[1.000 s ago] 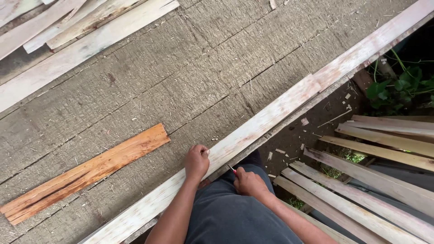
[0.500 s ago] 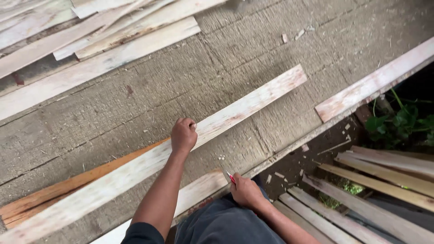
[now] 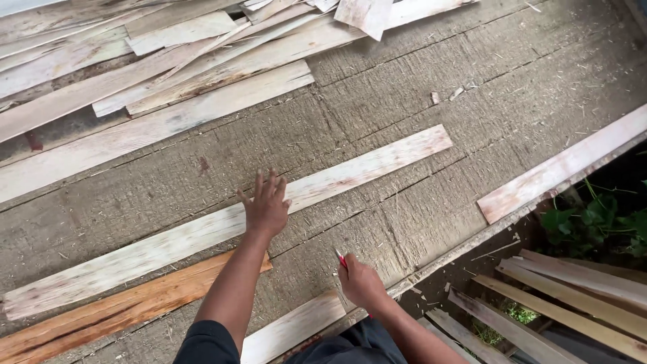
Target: Cutting thin wood planks to size using a utility knife in a workshop environment.
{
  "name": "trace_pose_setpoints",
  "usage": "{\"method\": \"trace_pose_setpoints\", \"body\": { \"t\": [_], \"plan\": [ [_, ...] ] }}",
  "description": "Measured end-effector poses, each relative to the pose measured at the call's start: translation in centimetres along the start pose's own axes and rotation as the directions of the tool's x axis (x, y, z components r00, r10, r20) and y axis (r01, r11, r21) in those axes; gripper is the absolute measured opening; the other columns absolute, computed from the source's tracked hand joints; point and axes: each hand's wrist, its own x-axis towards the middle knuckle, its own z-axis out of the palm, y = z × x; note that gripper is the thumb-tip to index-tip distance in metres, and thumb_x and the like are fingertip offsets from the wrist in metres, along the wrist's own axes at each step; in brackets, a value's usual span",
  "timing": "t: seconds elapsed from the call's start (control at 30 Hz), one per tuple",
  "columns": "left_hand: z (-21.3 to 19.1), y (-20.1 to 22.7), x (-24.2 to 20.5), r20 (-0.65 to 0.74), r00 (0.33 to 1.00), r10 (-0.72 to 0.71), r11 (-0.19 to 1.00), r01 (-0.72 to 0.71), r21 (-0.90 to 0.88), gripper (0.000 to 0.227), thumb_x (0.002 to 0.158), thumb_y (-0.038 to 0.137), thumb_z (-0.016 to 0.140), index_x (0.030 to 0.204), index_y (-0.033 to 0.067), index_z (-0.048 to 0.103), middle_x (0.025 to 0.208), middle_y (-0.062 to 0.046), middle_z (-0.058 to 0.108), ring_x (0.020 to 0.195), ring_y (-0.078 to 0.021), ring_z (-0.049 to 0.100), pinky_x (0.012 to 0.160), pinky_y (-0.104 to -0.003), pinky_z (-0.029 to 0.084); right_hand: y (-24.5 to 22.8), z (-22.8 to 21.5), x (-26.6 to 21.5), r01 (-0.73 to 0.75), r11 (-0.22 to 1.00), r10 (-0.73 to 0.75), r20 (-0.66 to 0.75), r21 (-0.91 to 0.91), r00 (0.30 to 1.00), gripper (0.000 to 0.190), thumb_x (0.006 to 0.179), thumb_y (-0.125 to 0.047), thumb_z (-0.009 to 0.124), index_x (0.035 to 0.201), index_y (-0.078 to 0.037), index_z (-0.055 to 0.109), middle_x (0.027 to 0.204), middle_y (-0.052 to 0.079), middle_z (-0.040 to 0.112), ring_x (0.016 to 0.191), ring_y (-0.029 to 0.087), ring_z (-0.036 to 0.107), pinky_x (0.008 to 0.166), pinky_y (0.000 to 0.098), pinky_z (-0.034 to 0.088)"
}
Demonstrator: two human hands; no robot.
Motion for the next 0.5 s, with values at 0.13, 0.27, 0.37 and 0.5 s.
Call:
{"method": "trace_pose_setpoints", "body": {
  "t": [0.13,0.27,0.37,0.5],
  "plan": [
    [1.5,-0.7,-0.9,0.14,0.99,-0.033,0.999,0.035,-0.012,0.063,0.108,0.042,0.038,0.167,0.0287,0.017,0.176,-0.001,0.006,0.162,-0.031,-0.001,0.115,-0.082,0.002,-6.4,-3.4,4.6,-0.222,0.975,0.221,0.241,-0.024,0.945,0.033,0.101,-0.039,0.038,0.112,-0.012,0.052,0.104,0.03,0.069,0.105,0.051,0.068,0.087,0.06,0.055],
    [2.1,-0.6,-0.4,0.194,0.979,-0.066,0.996,0.077,-0.054,0.064,0.109,0.049,0.028,0.167,0.0324,0.008,0.176,0.004,-0.003,0.161,-0.0288,-0.009,0.115,-0.081,-0.006,-9.7,-3.5,9.2,-0.206,0.978,0.201,0.191,0.006,0.961,0.033,0.102,-0.039,0.036,0.11,-0.011,0.051,0.101,0.028,0.07,0.103,0.05,0.069,0.087,0.0596,0.055],
    [2.2,-0.8,0.2,0.221,0.973,-0.069,0.994,0.087,-0.071,0.066,0.108,0.054,0.028,0.167,0.0354,0.003,0.175,0.006,-0.008,0.159,-0.029,-0.015,0.115,-0.081,-0.008,-11.3,-2.8,12.7,-0.157,0.988,0.155,0.145,0.003,0.977,0.031,0.103,-0.038,0.034,0.11,-0.011,0.049,0.099,0.028,0.069,0.101,0.051,0.069,0.086,0.0604,0.055],
    [2.5,-1.3,0.6,0.244,0.968,-0.059,0.992,0.084,-0.096,0.071,0.106,0.055,0.035,0.165,0.0408,-0.002,0.174,0.009,-0.012,0.158,-0.0288,-0.018,0.115,-0.082,-0.008,-10.9,-0.8,16.8,-0.085,0.996,0.085,0.09,-0.008,0.992,0.028,0.104,-0.032,0.033,0.109,-0.009,0.047,0.097,0.03,0.068,0.099,0.054,0.069,0.082,0.0625,0.055]
  ]
}}
